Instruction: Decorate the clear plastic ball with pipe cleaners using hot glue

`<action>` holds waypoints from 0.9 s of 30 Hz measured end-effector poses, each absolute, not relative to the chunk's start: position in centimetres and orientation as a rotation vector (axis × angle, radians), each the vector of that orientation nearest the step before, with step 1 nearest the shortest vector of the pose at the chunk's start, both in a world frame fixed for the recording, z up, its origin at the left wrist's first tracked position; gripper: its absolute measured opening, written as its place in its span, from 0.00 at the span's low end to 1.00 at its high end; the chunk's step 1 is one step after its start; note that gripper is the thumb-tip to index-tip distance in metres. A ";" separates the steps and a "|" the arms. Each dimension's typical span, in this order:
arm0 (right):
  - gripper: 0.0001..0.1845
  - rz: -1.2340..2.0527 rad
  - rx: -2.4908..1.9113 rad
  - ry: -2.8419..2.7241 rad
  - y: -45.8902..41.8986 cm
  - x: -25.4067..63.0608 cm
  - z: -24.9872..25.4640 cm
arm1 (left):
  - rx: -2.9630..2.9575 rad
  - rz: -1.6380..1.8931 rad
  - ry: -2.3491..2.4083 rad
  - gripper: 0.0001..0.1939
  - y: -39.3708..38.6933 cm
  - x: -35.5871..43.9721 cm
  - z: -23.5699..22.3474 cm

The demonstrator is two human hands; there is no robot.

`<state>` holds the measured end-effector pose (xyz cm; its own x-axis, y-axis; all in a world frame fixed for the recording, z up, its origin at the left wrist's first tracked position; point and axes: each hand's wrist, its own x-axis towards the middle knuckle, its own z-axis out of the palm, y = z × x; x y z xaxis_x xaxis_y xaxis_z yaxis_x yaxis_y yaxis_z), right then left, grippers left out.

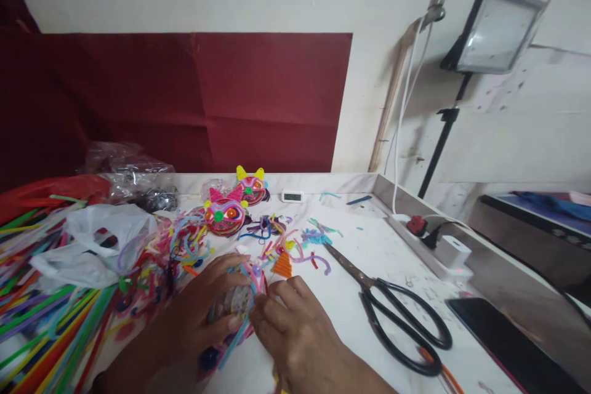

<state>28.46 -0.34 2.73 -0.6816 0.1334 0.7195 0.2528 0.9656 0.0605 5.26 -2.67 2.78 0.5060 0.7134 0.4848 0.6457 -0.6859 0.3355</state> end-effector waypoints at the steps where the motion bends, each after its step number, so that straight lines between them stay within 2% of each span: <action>1: 0.21 -0.201 -0.266 -2.318 -0.3 28.5 2.6 | 2.621 0.913 1.204 0.18 -2.7 5.3 2.8; 4: 0.22 -0.225 -0.265 -2.301 -0.3 28.4 2.3 | 2.598 0.891 1.215 0.18 -2.7 5.3 2.8; 9: 0.17 -0.277 -0.256 -2.236 -0.3 28.0 1.9 | 2.598 0.910 1.204 0.17 -2.6 5.6 3.1; 22: 0.23 -0.270 -0.269 -2.186 -0.1 27.9 1.1 | 2.635 0.898 1.245 0.15 -2.8 6.1 3.8; 27: 0.20 -0.293 -0.263 -2.131 -0.1 27.8 0.8 | 2.676 0.889 1.270 0.16 -2.6 6.0 3.3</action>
<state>27.82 -0.08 0.81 -0.5387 0.0742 0.8392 0.2982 0.9484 0.1075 5.96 -2.58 3.35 0.4975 0.7245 0.4771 0.6963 -0.6615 0.2786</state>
